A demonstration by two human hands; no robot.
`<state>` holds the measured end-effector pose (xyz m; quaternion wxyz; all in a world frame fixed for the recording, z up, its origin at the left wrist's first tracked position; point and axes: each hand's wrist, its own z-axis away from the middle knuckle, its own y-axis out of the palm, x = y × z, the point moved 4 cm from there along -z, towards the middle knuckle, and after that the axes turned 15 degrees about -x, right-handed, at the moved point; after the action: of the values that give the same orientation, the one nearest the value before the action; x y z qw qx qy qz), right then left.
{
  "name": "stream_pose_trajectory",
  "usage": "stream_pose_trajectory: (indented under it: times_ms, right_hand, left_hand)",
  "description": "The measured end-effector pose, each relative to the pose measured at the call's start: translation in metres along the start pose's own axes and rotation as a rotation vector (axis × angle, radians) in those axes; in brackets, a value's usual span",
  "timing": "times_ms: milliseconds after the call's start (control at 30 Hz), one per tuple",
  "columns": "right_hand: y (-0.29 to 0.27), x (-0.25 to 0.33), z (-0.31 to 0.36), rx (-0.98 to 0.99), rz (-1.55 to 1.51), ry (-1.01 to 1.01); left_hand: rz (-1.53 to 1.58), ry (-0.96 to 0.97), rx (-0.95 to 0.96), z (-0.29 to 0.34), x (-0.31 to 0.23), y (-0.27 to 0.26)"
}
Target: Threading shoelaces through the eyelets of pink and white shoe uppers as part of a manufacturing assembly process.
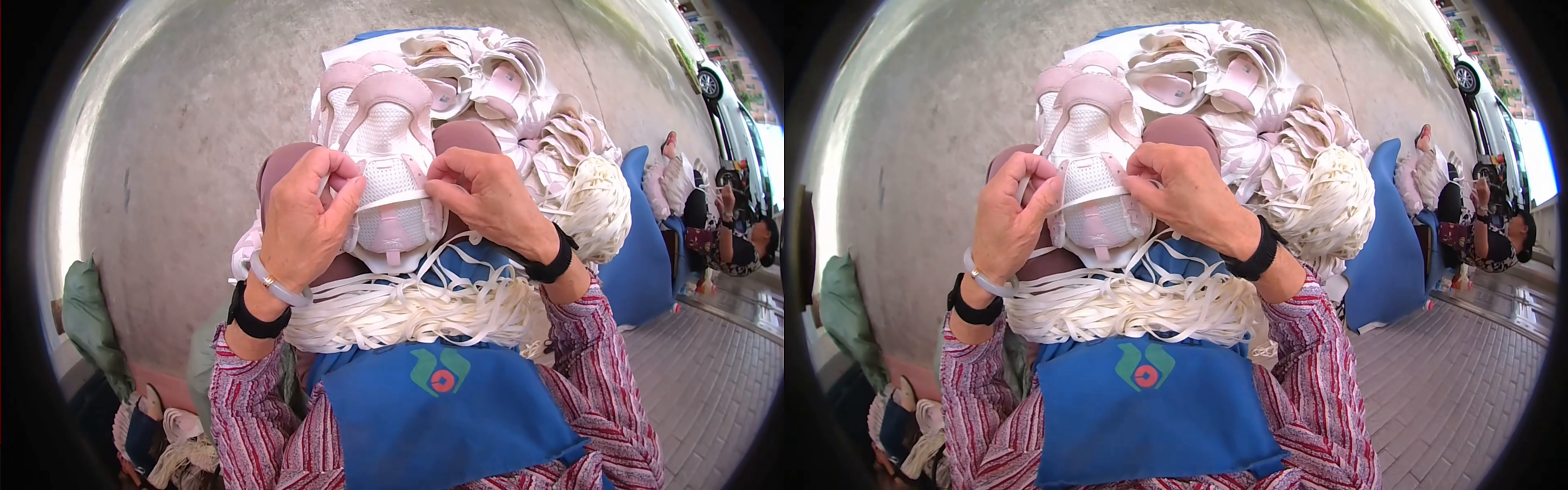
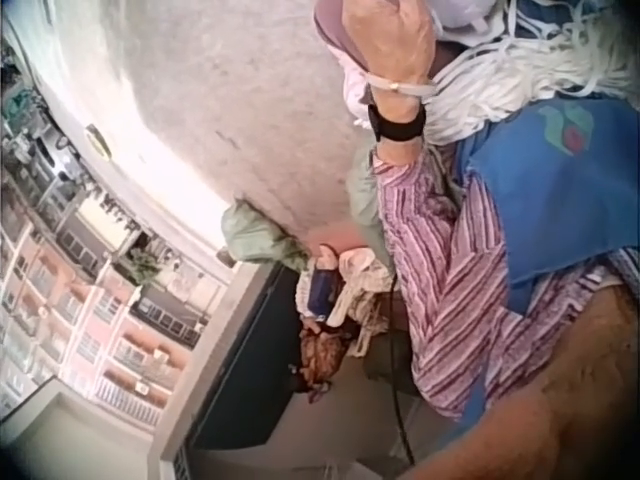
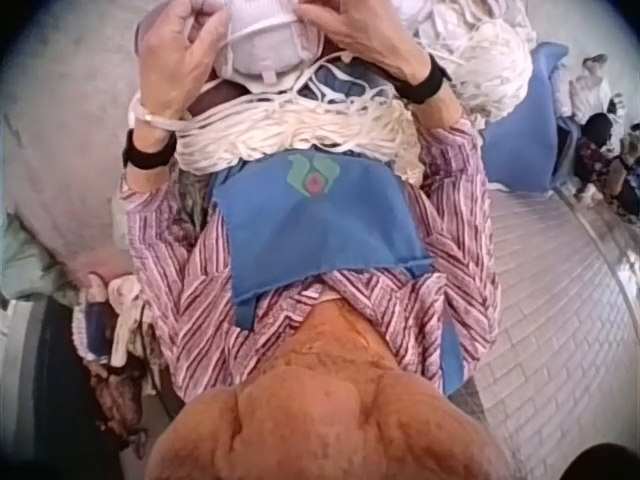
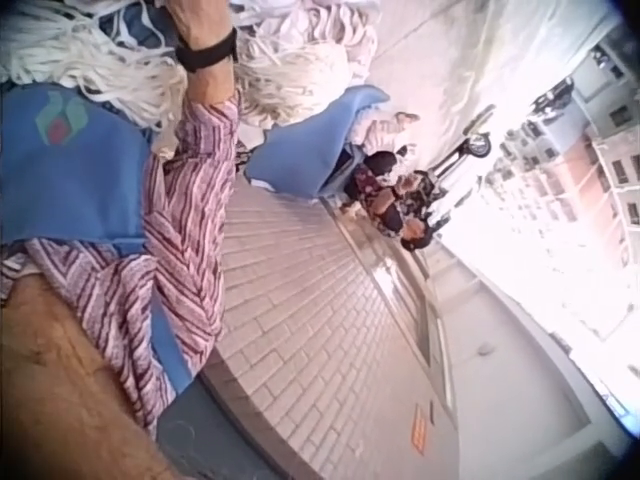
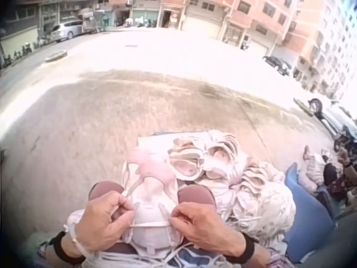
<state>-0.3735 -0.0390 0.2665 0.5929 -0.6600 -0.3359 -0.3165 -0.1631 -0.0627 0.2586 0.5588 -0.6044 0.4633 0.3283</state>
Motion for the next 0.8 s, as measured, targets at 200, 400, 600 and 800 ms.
stream_pose_trajectory:
  times_ms: [200, 400, 600, 800]
  right_hand:
    - [-0.008, 0.000, 0.000, -0.148, -0.233, 0.069]
    - [0.008, 0.004, -0.003, -0.121, 0.013, -0.195]
    - [0.009, 0.005, -0.006, -0.147, 0.072, -0.279]
    - [0.011, 0.013, -0.007, -0.184, 0.147, -0.342]
  left_hand:
    - [-0.038, -0.115, 0.101, -0.006, 0.014, 0.010]
    - [-0.024, -0.073, 0.110, -0.001, 0.019, 0.015]
    - [0.007, -0.121, 0.144, -0.004, 0.015, 0.014]
    - [0.189, -0.370, 0.156, -0.011, 0.017, 0.012]
